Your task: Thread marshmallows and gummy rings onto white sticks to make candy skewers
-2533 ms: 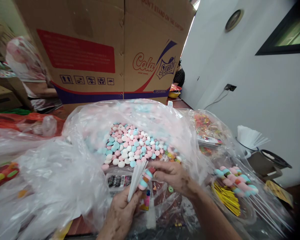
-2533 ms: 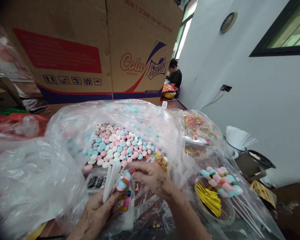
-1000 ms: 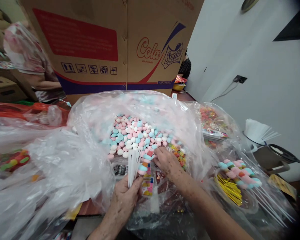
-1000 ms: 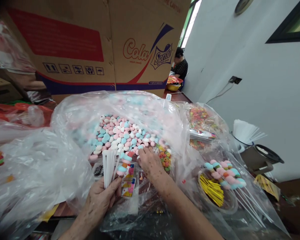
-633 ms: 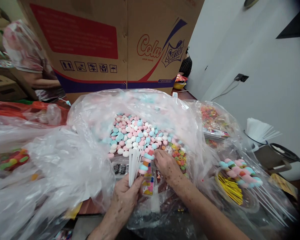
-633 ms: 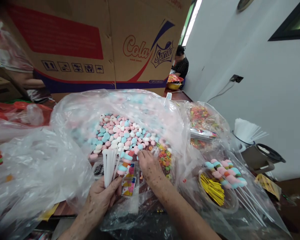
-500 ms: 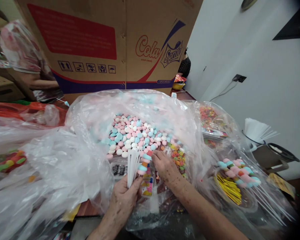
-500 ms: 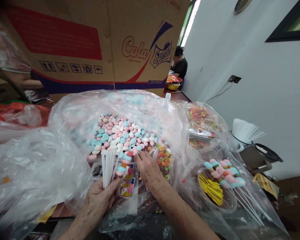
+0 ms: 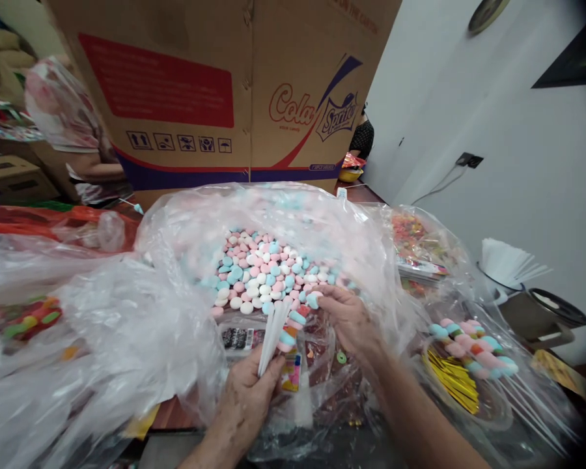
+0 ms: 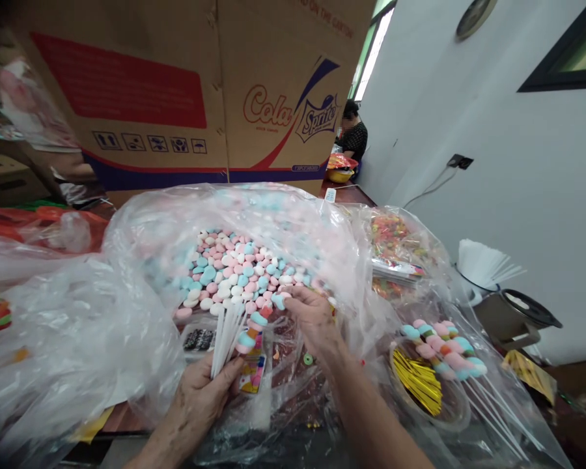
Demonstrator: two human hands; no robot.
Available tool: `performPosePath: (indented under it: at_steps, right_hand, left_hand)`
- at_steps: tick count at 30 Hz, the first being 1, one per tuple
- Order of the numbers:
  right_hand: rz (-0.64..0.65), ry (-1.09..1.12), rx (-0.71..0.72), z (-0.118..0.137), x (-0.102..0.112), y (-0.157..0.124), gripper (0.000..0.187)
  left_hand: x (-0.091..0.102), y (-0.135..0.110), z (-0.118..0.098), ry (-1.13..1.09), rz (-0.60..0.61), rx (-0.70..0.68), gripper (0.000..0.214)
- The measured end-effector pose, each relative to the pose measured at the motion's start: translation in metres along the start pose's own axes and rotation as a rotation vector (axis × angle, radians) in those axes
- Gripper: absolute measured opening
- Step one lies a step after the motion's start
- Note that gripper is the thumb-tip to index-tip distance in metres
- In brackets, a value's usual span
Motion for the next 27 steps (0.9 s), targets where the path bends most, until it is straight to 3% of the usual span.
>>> performPosePath:
  at_steps: [2, 6, 19, 27]
  right_hand:
    - [0.058, 0.21, -0.072, 0.013, 0.002, -0.003, 0.024]
    - [0.09, 0.286, -0.118, 0.028, 0.0, -0.007, 0.028]
    - [0.088, 0.258, -0.078, 0.034, -0.004, -0.009, 0.03]
    - [0.025, 0.015, 0.064, 0.011, -0.001, -0.007, 0.027]
  left_hand:
    - [0.0, -0.001, -0.002, 0.076, 0.035, -0.022, 0.035]
    - [-0.003, -0.002, -0.012, 0.181, 0.055, -0.011, 0.031]
    - [-0.002, -0.002, -0.013, 0.211, 0.072, 0.005, 0.035]
    - [-0.005, -0.003, -0.019, 0.216, 0.023, -0.024, 0.032]
Point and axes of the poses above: each hand's wrist, its own y-axis towards the middle knuckle, its own x-axis out of the back of the hand, z = x × y, the point moved 1 cm from there along y, towards the middle knuckle, and after that the axes turned 14 degrees about -y, right-handed, at the moved point
